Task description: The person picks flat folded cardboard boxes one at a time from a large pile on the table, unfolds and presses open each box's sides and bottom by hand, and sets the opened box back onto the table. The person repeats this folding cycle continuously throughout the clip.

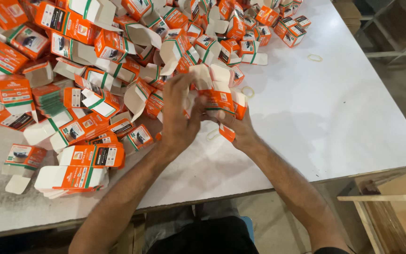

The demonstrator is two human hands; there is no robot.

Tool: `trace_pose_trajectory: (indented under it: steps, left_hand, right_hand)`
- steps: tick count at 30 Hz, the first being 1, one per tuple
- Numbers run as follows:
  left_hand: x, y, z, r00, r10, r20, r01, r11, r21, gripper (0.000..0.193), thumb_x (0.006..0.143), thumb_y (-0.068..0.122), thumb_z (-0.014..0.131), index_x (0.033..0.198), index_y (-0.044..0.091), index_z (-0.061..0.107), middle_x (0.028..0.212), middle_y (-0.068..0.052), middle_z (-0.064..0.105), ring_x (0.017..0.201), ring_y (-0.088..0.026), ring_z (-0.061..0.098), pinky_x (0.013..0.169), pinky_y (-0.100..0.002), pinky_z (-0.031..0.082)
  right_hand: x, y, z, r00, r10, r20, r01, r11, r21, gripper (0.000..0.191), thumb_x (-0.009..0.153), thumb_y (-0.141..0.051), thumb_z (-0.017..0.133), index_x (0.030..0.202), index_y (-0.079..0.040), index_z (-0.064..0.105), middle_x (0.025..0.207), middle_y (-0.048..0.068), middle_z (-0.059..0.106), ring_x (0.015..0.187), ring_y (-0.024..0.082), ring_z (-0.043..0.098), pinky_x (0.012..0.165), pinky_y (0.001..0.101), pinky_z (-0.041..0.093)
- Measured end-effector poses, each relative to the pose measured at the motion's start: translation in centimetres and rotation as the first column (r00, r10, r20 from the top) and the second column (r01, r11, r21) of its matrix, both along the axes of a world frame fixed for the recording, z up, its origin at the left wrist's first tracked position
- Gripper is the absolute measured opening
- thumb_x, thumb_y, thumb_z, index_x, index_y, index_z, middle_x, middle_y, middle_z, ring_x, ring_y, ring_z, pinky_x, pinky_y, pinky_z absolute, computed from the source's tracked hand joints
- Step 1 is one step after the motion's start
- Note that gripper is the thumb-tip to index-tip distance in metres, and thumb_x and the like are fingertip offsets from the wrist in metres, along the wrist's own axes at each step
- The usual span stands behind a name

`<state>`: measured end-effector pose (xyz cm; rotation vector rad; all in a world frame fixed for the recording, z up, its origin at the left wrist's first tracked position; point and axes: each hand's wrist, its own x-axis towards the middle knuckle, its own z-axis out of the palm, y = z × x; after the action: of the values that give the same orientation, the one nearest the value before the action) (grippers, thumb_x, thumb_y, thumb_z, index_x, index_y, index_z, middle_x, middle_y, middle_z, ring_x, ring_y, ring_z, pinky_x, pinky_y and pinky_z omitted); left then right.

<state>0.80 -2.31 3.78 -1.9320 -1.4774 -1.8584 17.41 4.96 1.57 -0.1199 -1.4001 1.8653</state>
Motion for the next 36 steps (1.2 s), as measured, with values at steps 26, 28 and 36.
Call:
trace_pose_trajectory:
  steps: [26,28,36]
  left_hand:
    - [-0.4,-0.1,0.0,0.978,-0.208,0.019,0.208,0.978,-0.004,0.018,0.106,-0.004,0.062,0.113,0.009,0.052,0.110,-0.003,0.071,0.102,-0.022,0.063,0.099,-0.036,0.048]
    - [0.0,-0.6,0.1,0.854,-0.401,0.332,0.464,0.875,-0.137,0.028,0.103,0.009,0.052,0.130,0.013,0.042,0.114,-0.002,0.064,0.101,-0.019,0.061,0.095,-0.033,0.048]
    - [-0.2,0.4,-3.1,0.993,-0.093,0.079,0.101,0.989,-0.106,0.029,0.116,0.031,0.058,0.115,0.002,0.057,0.112,-0.010,0.056,0.103,-0.021,0.049,0.094,-0.034,0.043]
  right_hand:
    - [1.0,2.3,-2.0,0.946,0.247,-0.210,-0.310,0.879,-0.362,0.060,0.099,-0.018,0.075,0.144,0.012,0.047,0.121,0.026,0.062,0.125,0.036,0.063,0.122,0.0584,0.047]
    - [0.9,1.8,-1.9,0.990,0.137,-0.037,-0.142,0.938,-0.318,0.064,0.092,-0.013,0.075,0.146,0.004,0.046,0.131,0.019,0.061,0.126,0.030,0.062,0.114,0.0517,0.050]
    - [0.1,0.0,-0.3,0.968,-0.252,0.000,0.251,0.966,0.063,0.069,0.086,-0.001,0.077,0.148,0.001,0.047,0.137,0.012,0.063,0.126,0.023,0.064,0.109,0.0417,0.056]
